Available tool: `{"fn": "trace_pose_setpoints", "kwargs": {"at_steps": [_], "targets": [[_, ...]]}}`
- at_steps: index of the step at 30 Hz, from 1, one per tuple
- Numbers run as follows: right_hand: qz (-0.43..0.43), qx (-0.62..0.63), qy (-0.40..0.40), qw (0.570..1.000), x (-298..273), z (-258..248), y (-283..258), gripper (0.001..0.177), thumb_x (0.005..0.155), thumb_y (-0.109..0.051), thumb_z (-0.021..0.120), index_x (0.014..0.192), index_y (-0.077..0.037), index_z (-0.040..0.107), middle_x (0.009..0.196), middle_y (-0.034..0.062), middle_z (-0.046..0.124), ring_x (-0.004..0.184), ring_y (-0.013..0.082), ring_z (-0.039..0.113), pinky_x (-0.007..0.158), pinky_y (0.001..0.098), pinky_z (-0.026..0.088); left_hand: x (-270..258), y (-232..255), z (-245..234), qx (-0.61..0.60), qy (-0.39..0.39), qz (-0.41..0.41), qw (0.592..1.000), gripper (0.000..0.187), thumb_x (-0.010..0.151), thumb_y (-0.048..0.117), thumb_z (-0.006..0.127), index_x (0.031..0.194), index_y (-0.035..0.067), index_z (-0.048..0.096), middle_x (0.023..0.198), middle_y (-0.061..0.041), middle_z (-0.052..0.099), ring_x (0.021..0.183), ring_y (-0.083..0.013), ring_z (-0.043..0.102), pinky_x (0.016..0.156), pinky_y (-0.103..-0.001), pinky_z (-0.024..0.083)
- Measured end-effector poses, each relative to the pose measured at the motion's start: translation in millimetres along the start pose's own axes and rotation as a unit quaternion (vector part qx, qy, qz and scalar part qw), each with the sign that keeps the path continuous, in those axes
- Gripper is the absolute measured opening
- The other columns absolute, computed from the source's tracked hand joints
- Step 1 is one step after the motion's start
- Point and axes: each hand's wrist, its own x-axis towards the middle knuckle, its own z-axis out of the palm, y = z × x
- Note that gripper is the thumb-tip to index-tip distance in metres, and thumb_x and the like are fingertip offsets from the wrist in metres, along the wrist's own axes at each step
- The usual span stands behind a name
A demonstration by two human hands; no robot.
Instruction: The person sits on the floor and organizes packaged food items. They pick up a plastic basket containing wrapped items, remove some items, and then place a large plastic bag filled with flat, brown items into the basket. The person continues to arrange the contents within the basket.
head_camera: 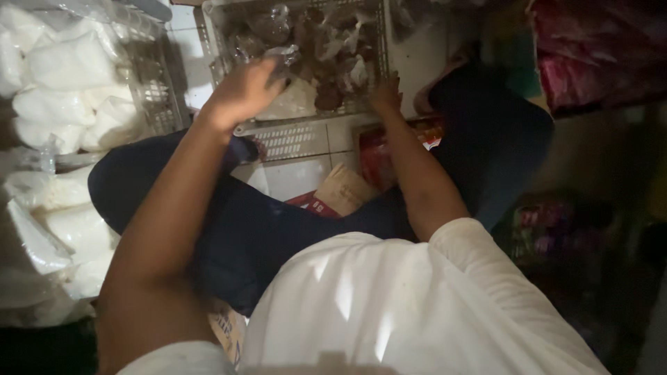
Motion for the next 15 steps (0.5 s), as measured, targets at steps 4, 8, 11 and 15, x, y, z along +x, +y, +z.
{"fn": "trace_pose_setpoints", "kwargs": {"at_steps": [4, 8, 11, 15], "targets": [[-0.047, -0.043, 0.04, 0.997, -8, 5, -8, 0.092, 0.089, -0.066, 0.059, 0.163, -0.027, 0.024, 0.166, 0.0194, 0.015, 0.154, 0.0398, 0.013, 0.122, 0.0636, 0.015, -27, -11, 12, -0.094, 0.015, -0.076, 0.992, 0.061, 0.099, 0.033, 0.061, 0.148, 0.001, 0.046, 0.141, -0.025, 0.057, 0.128, -0.037, 0.056, 0.103, -0.044, 0.045], [-0.121, -0.096, 0.132, 0.979, -7, 17, -1, 0.076, 0.099, -0.054, 0.058, 0.16, -0.02, 0.028, 0.164, 0.0212, 0.029, 0.152, 0.0423, 0.021, 0.117, 0.0684, 0.019, -2, -29, 93, -0.066, -0.004, -0.209, 0.976, 0.064, 0.098, 0.044, 0.06, 0.149, 0.007, 0.05, 0.148, -0.02, 0.057, 0.136, -0.0346, 0.055, 0.114, -0.042, 0.043], [-0.119, -0.115, 0.059, 0.984, -12, 23, 3, 0.046, 0.102, -0.044, 0.058, 0.14, -0.017, 0.056, 0.159, 0.0175, 0.047, 0.151, 0.0375, 0.037, 0.124, 0.0641, 0.024, 29, -32, 170, 0.047, -0.021, -0.211, 0.976, 0.075, 0.096, 0.051, 0.059, 0.153, 0.008, 0.036, 0.161, -0.019, 0.034, 0.147, -0.0385, 0.031, 0.114, -0.057, 0.03], [-0.097, -0.061, 0.051, 0.992, -15, 12, -10, 0.036, 0.099, -0.036, 0.056, 0.124, -0.013, 0.069, 0.147, 0.0214, 0.052, 0.136, 0.0428, 0.048, 0.113, 0.0578, 0.036, 42, -51, 226, 0.171, -0.08, -0.269, 0.944, 0.097, 0.087, 0.061, 0.066, 0.158, 0.009, 0.026, 0.164, -0.019, 0.023, 0.15, -0.0389, 0.024, 0.113, -0.057, 0.029]]}}
